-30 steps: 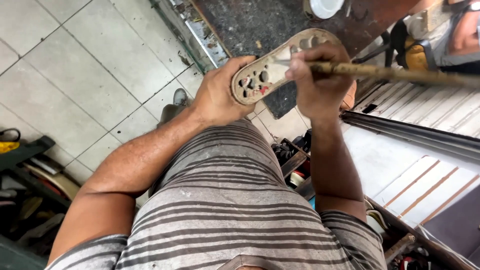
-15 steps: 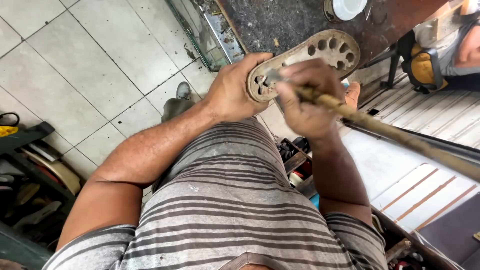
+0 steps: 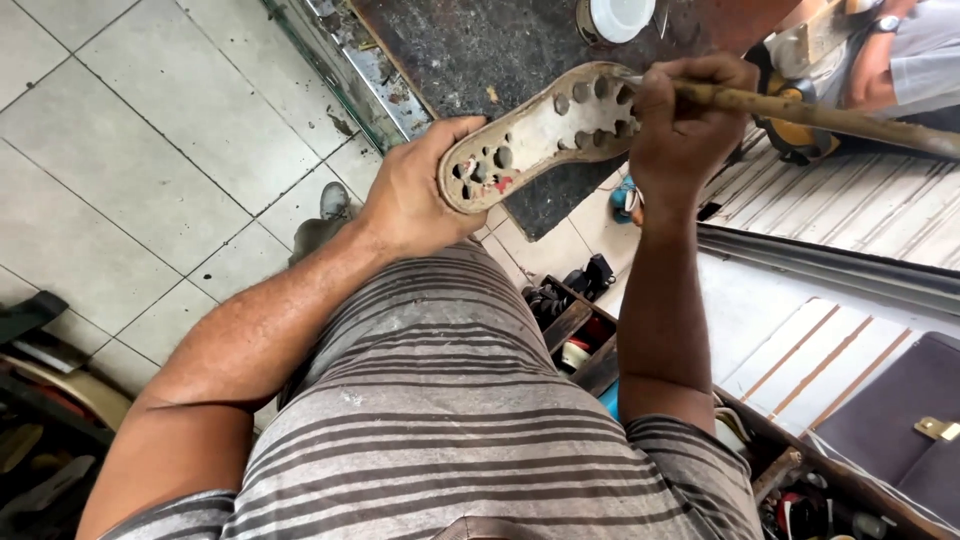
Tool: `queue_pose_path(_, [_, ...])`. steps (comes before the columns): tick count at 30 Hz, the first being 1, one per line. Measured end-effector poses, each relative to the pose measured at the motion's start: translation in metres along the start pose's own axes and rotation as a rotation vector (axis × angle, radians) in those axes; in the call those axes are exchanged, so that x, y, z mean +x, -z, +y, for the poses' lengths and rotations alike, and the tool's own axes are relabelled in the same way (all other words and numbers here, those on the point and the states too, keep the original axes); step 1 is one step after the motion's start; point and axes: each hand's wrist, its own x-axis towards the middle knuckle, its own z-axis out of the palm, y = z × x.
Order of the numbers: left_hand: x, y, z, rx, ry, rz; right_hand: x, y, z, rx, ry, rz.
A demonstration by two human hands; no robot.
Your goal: Applying adhesive to the surface of a shoe sole using a brush at a workbench.
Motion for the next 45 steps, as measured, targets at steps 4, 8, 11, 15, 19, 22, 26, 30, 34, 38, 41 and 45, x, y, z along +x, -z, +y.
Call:
queue_pose_path(4, [-0.001, -0.002, -0.005, -0.015, -0.031, 0.002, -0.008, -0.019, -0.01, 0.077, -0.142, -0.019])
queue_pose_path(8, [0.002, -0.003, -0.009, 0.013, -0.188, 0.077, -0.012, -0.045, -0.039, 0.37, 0.032, -0.142])
queue_pose_path(11, [0.0, -0.003, -0.005, 0.022, -0.159, 0.078, -0.023, -0.059, -0.071, 0.368, 0.081, -0.218])
queue_pose_path(15, [0.002, -0.01, -0.016, 0.038, -0.263, 0.101, -0.03, -0.063, -0.086, 0.36, 0.171, -0.426])
queue_pose_path(19, [0.003, -0.011, -0.018, 0.018, -0.34, 0.125, -0.017, -0.047, -0.086, 0.565, -0.003, -0.675])
queue_pose_path(22, [0.006, -0.007, -0.009, 0.038, -0.247, 0.09, -0.011, -0.054, -0.084, 0.411, 0.176, -0.496])
queue_pose_path(26, [0.004, -0.005, -0.007, 0.041, -0.168, 0.055, -0.016, -0.052, -0.093, 0.542, 0.074, -0.666])
queue_pose_path(30, [0.007, -0.008, -0.018, 0.052, -0.354, 0.144, -0.014, -0.068, -0.088, 0.453, 0.153, -0.397])
queue_pose_path(34, [0.008, -0.009, -0.02, 0.061, -0.302, 0.112, -0.01, -0.049, -0.062, 0.232, 0.13, -0.266])
queue_pose_path(38, [0.006, -0.004, -0.008, -0.023, -0.208, 0.07, -0.007, -0.017, -0.019, 0.152, 0.091, -0.183])
queue_pose_path(41, [0.007, -0.005, -0.011, -0.015, -0.162, 0.064, 0.001, -0.007, -0.003, 0.05, 0.045, -0.096])
queue_pose_path(45, [0.004, -0.002, -0.007, 0.024, -0.101, 0.047, 0.003, 0.002, 0.014, -0.005, 0.016, 0.02])
